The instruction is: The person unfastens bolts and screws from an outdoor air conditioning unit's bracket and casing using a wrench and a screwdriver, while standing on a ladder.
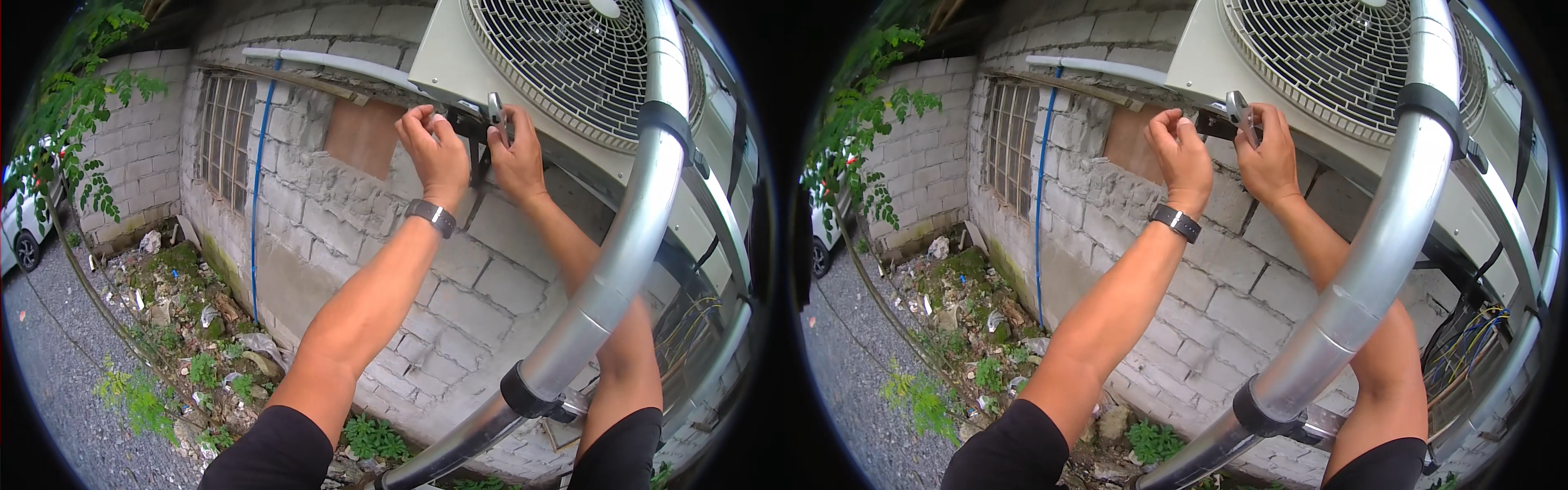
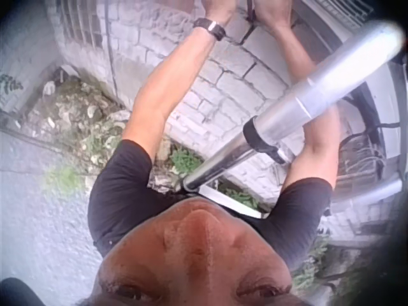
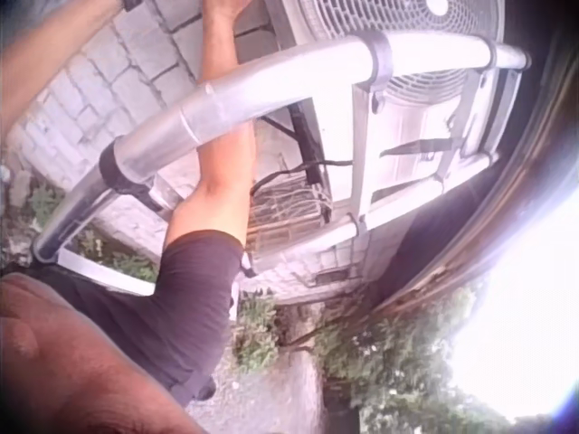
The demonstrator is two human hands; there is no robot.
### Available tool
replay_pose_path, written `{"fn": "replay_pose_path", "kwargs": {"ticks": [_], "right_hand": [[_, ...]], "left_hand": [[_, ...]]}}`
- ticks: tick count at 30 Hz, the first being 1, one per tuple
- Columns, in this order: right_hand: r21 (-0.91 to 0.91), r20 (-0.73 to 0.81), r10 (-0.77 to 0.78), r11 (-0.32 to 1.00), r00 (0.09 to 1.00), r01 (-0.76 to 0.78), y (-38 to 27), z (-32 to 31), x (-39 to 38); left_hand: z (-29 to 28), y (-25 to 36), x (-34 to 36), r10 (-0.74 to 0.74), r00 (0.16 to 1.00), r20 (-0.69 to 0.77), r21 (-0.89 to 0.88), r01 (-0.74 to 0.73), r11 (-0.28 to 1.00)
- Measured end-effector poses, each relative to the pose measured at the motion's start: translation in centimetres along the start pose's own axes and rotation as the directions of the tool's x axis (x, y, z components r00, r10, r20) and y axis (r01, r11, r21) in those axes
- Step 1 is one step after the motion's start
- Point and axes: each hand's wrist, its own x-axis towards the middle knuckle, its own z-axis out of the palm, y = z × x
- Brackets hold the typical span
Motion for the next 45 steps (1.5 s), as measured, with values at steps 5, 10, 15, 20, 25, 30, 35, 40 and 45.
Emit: {"fn": "replay_pose_path", "kwargs": {"ticks": [5,10,15,20,25,30,35,40,45], "right_hand": [[0.282,0.374,0.54,0.709,0.754,-0.647,1.8,1.5,-3.1],[0.519,0.578,0.49,0.397,0.653,-0.757,-1.8,2.6,-2.7],[0.528,0.629,0.478,0.315,0.613,-0.788,-2.5,2.3,-1.1],[0.483,0.484,0.428,0.597,0.763,-0.641,-2.2,1.6,-1.5],[0.398,0.571,0.586,0.414,0.574,-0.819,-3.1,2.2,-0.4],[0.523,0.435,0.483,0.552,0.76,-0.65,-1.9,3.5,-1.6],[0.478,0.48,0.517,0.523,0.708,-0.706,-2.2,3.1,-1.4],[0.433,0.485,0.467,0.607,0.74,-0.666,-2.2,3.3,-2.1],[0.407,0.494,0.579,0.506,0.649,-0.761,-3.3,2.2,-1.4]], "left_hand": [[-1.2,1.2,7.6,0.297,0.807,0.511,0.171,-0.434,0.885],[-1.1,0.1,8.2,0.183,0.607,0.773,0.177,-0.484,0.857],[-1.5,0.9,9.5,0.147,0.538,0.83,0.189,-0.519,0.834],[-1.7,1.6,10.0,0.145,0.516,0.844,0.195,-0.547,0.814],[-1.3,1.8,9.6,0.077,0.511,0.856,0.228,-0.507,0.831],[-1.3,1.9,9.6,0.079,0.529,0.845,0.239,-0.505,0.829],[-1.5,1.3,9.6,0.08,0.553,0.83,0.239,-0.481,0.844],[-1.6,2.1,9.4,0.04,0.546,0.837,0.254,-0.451,0.856],[-1.9,1.5,9.6,0.051,0.556,0.83,0.234,-0.43,0.872]]}}
